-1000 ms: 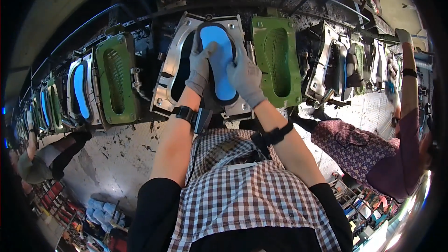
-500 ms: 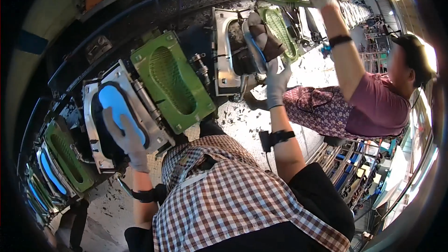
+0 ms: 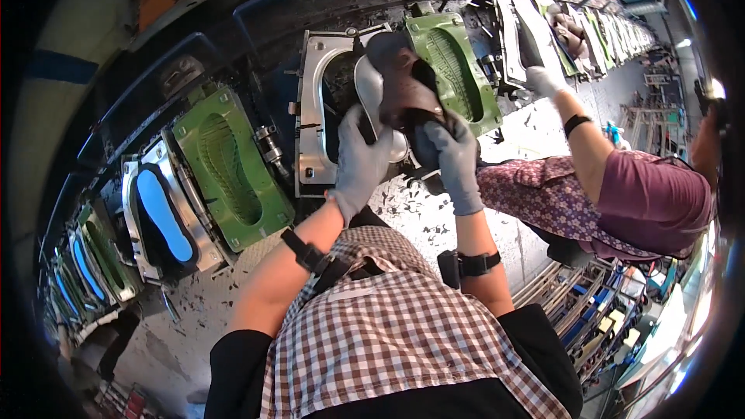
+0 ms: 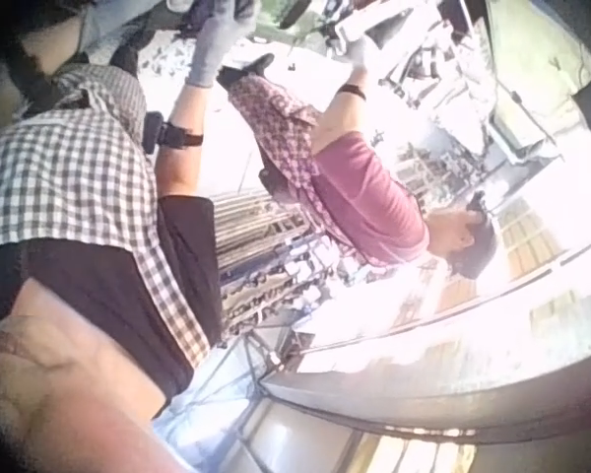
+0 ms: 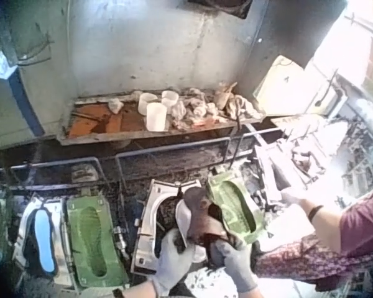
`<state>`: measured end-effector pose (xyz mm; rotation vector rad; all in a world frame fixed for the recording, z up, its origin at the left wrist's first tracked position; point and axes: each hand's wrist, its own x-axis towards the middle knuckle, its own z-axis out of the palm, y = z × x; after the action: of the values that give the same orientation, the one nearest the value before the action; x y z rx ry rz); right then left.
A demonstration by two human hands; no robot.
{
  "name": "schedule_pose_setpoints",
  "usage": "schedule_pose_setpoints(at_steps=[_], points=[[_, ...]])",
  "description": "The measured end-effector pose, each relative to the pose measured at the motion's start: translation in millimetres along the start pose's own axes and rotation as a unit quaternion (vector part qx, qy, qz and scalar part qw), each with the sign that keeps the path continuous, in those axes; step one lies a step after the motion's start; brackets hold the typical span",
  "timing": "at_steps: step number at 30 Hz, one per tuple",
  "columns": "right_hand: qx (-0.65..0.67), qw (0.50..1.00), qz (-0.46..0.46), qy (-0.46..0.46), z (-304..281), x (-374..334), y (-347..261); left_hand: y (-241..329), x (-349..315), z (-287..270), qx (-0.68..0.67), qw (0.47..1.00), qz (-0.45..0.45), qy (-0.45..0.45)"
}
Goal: Assembling sandals on a factory production line by inserting insoles and moving finished pieces to a storage rack.
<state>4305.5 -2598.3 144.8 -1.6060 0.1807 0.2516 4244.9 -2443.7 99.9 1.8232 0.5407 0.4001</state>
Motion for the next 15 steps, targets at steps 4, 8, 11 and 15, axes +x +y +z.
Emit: schedule_pose_setpoints(at_steps=[4, 8, 11, 15], points=[[0.007, 1.000, -0.030, 0.000, -24, 30, -34, -34, 50, 52, -0.199, 0.923, -0.324, 0.056], [-0.007, 0.998, -0.008, -0.059, -23, 78, -54, -48, 60, 49, -0.343, 0.860, -0.366, -0.093], [-0.138, 0.973, -0.185, -0.010, 10, 110, -48, -46, 55, 54, -0.301, 0.878, -0.367, -0.067], [-0.461, 0.830, -0.283, -0.134, 45, 131, -2, -45, 29, 56, -0.427, 0.848, -0.311, 0.036]])
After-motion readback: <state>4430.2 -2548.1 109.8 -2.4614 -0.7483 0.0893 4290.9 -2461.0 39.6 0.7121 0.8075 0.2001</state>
